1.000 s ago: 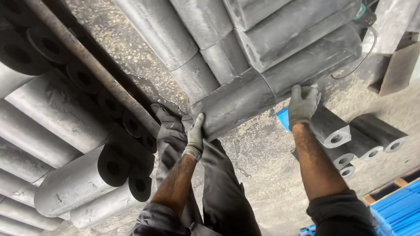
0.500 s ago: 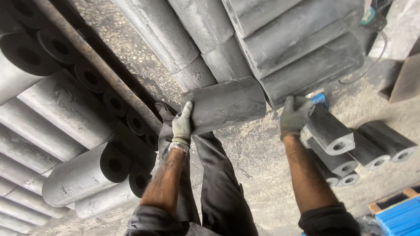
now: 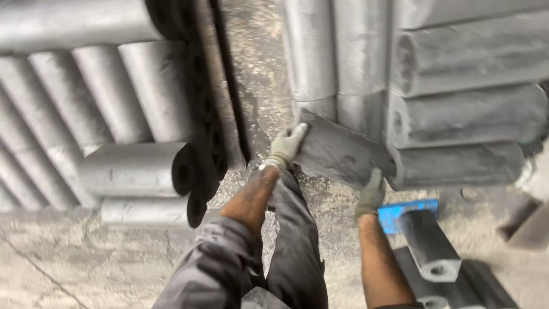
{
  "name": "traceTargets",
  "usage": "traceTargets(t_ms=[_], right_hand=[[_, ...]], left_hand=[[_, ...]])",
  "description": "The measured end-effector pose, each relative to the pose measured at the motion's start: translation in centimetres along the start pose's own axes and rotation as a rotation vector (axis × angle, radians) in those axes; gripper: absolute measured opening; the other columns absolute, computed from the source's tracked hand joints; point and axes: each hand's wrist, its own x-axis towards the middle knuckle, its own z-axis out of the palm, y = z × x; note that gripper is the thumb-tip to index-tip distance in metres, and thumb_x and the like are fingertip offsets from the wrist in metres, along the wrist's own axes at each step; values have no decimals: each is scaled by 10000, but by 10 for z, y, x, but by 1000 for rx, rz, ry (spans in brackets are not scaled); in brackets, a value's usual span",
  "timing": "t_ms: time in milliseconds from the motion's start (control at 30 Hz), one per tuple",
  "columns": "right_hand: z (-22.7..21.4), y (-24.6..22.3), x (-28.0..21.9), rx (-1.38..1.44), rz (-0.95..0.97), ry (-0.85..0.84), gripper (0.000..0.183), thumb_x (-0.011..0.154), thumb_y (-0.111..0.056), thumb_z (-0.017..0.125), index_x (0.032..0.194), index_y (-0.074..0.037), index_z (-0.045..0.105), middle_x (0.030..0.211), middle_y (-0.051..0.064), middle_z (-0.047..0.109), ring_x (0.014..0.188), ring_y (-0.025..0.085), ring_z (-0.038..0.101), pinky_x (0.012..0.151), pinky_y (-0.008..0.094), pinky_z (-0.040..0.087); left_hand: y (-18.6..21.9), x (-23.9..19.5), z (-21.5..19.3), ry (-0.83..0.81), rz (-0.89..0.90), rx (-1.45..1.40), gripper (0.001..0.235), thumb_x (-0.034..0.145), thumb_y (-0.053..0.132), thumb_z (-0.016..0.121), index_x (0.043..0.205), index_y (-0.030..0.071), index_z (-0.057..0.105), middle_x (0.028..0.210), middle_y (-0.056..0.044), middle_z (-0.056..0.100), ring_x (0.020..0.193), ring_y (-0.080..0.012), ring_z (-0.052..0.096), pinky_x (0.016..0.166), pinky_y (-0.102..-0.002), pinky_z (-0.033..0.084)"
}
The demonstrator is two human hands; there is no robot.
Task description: Stacking industrial cylindrical rubber or plastic products onto neat rows on the factory floor.
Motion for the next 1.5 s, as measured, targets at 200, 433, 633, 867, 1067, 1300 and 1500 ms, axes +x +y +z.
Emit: traceTargets(t_ms=[200, 433, 633, 867, 1067, 1300, 1500], right_hand=[[-9, -13, 26, -101, 83, 9, 704, 983, -544, 606, 1370, 44, 590, 1364, 129, 635, 1219, 237, 592, 1077, 341, 433], [-44, -13, 14, -532, -166, -134, 781, 887, -436, 684, 1480, 42, 512, 1352, 181, 619, 1193, 303, 606, 1016, 377, 476], [1, -77, -156, 188, 215, -417, 555, 1029, -446, 453, 1448, -97, 555, 1415, 66, 617, 1271, 233, 604, 1068, 433, 480], [3, -17, -352, 222, -2, -411, 482, 1050, -381, 515, 1386, -41, 577, 1355, 83, 638, 1252, 226, 604, 1070, 410, 470], [-8, 220, -341, 178, 212, -465, 313, 1093, -246, 593, 1364, -91, 574, 1207, 50, 587, 1027, 210, 495, 944, 419, 382], [312, -8, -686, -98, 95, -795, 642, 953, -291, 551, 1482, 46, 414, 1510, 157, 550, 1427, 233, 483, 1198, 368, 303], [462, -15, -695, -136, -49, -1018, 745, 933, -408, 585, 1477, 94, 492, 1539, 223, 544, 1464, 300, 454, 1230, 402, 272]], left_hand=[[3, -19, -9, -150, 32, -77, 1011, 724, 722, 572, 1537, 147, 396, 1248, -152, 707, 1081, -281, 753, 903, -442, 634], [-20, -37, -17, -44, 301, -27, 713, 797, 592, 696, 1248, 42, 643, 1113, -161, 718, 985, -278, 721, 890, -394, 563], [-65, -168, -119, 281, 595, -3, 593, 826, 600, 713, 910, 13, 694, 850, -190, 711, 843, -369, 699, 814, -477, 545], [-176, -270, -350, 234, 767, -225, 492, 882, 499, 717, 787, 19, 668, 727, -138, 685, 699, -295, 693, 682, -423, 548], [-318, -284, -537, 369, 511, -356, 511, 900, 466, 661, 1069, -10, 744, 795, -142, 757, 730, -209, 744, 669, -370, 597], [-470, -207, -697, 592, 44, -369, 559, 948, 564, 563, 1110, 64, 754, 871, -135, 724, 818, -227, 678, 750, -409, 557], [-504, -114, -763, 739, 305, -549, 570, 955, 562, 648, 1052, 8, 740, 960, -108, 715, 872, -199, 639, 829, -370, 530]])
